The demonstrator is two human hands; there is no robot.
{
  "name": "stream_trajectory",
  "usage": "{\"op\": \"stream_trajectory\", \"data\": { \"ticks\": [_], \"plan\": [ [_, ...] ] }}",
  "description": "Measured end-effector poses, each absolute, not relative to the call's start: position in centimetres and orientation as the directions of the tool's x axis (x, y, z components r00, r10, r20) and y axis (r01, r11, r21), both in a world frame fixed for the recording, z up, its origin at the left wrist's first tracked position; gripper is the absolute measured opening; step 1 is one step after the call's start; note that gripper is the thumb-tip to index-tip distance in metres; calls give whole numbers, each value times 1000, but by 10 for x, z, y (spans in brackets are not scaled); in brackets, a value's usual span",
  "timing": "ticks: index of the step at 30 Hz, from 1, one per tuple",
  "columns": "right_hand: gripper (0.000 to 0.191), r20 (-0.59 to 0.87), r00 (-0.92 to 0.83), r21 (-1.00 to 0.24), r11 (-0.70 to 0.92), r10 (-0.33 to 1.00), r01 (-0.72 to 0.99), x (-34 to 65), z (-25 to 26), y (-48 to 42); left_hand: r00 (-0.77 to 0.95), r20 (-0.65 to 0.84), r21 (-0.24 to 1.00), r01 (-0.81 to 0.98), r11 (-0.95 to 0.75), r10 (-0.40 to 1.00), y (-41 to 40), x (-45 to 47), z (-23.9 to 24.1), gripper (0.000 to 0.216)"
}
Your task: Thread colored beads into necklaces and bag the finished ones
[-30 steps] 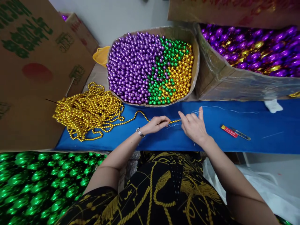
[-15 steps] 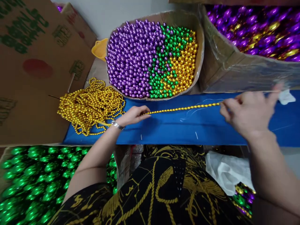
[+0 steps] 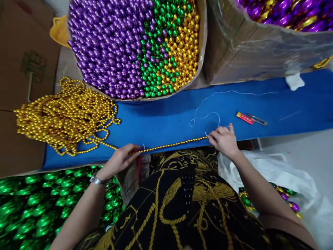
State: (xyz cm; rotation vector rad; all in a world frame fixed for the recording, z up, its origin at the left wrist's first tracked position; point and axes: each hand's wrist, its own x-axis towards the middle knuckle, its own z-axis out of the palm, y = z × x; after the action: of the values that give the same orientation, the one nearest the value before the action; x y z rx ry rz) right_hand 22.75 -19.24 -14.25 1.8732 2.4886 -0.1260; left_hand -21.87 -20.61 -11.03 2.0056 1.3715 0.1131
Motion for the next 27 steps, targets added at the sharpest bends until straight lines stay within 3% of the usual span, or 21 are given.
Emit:
{"op": "stream_trajectory", "data": {
  "ticks": [11,18,27],
  "plan": [
    [38,-78,-305,-14,305,949,952,234,-150,-190,405,-218,591,779,-210,888,-205,-212,-124,23],
    [51,69,-400,85,394,914,915,248,-172,-184,387,-235,604,777,-179,891,-204,-213,-130,15],
    [44,84,-371,86,364,925,927,249,-175,-185,370,-232,591,788,-172,900,-201,-209,-134,14]
  ]
}}
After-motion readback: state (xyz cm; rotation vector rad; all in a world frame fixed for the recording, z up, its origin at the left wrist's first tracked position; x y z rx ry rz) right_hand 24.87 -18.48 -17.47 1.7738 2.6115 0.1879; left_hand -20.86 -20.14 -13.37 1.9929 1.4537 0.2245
